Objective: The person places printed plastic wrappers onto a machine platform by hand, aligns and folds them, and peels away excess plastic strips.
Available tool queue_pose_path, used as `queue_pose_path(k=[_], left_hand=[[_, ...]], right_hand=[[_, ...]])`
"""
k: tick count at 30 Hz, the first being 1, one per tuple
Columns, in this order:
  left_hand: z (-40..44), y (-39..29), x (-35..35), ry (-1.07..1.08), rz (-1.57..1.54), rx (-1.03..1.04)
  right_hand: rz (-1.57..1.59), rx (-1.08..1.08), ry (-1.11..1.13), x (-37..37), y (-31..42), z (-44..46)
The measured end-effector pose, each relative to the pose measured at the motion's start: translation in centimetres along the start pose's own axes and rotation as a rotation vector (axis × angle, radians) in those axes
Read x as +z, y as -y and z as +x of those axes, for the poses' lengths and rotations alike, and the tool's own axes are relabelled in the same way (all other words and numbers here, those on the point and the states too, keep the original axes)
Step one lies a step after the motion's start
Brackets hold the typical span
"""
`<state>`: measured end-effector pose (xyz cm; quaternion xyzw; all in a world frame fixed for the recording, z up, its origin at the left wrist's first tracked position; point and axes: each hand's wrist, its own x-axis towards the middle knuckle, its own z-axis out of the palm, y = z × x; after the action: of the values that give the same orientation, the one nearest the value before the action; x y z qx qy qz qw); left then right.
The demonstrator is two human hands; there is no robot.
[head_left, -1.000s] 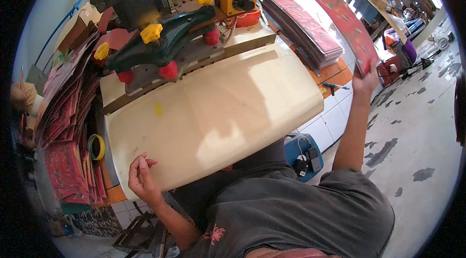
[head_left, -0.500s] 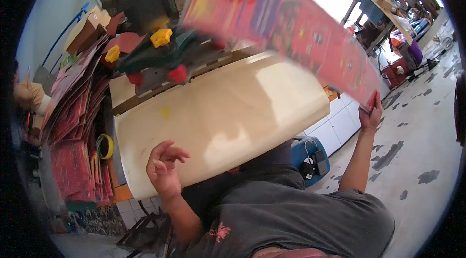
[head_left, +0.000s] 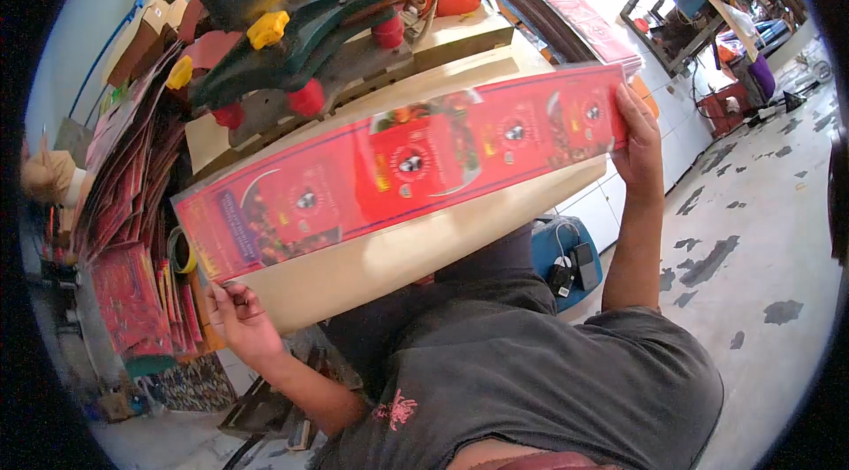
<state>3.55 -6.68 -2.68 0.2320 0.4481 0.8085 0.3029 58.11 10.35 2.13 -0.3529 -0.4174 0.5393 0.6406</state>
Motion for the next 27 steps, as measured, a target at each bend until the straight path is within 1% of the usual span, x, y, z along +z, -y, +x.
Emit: queue_pose_path(k=[1,4,5,9,11,12,15,16,18,19,20,22,23,24,26,27], left_hand=[[0.4,-0.3,-1.8,0.043,-0.001,-0.024],[0.3,-1.5,-3.5,0.007,0.062,-0.03],[0.1,-1.2,-2.0,-0.182,0.092,0.048],[-0.1,-1.6,-2.5,-0.269,0.117,0.059],[0.2,-1.6,-3.7,-0.123,0.138,0.07],[0.3,-1.6,-4.1,-0.144,0.148,0.08],[0.8,-1.5,-4.7,-0.039,0.17,0.099],[1.0,-1.5,-4.5,-0.043,0.179,0.096],[1.0,-1.5,-3.6,-0.048,0.095,0.113],[1.0,-1.7,-3.0,-0.09,0.108,0.105],[1.0,-1.7,-2.9,-0.084,0.112,0.088],[1.6,-1.4,-3.1,-0.121,0.053,0.114],[1.9,-1.3,-3.6,-0.082,0.096,0.145],[2.0,-1.2,-4.0,-0.075,0.092,0.133],[2.1,-1.3,-4.7,0.013,0.018,0.114],[2.3,-1.2,-4.9,0.029,0.001,0.109]], right_hand=[[-0.035,-0.002,0.005,1.4,-0.2,0.1],[-0.112,-0.015,0.085,3.6,-1.2,1.0],[-0.162,-0.04,0.083,4.4,-1.6,1.1],[-0.264,-0.053,0.097,5.9,-3.0,1.7],[-0.429,-0.108,0.006,6.9,-3.1,1.6],[-0.442,-0.132,-0.026,7.2,-3.5,1.8],[-0.539,-0.105,-0.038,7.7,-3.2,1.4],[-0.537,-0.095,-0.037,7.5,-3.4,1.5],[-0.582,-0.094,-0.063,7.0,-3.9,1.9],[-0.59,-0.047,-0.036,6.4,-3.9,2.0],[-0.598,-0.037,-0.048,6.3,-4.2,2.1],[-0.386,-0.032,0.002,6.4,-4.9,2.3],[-0.369,-0.01,0.054,6.0,-5.0,2.5],[-0.379,-0.01,0.043,5.8,-4.9,2.3],[-0.337,0.005,0.035,6.2,-4.9,2.1],[-0.37,0.005,0.053,5.6,-4.9,2.3]])
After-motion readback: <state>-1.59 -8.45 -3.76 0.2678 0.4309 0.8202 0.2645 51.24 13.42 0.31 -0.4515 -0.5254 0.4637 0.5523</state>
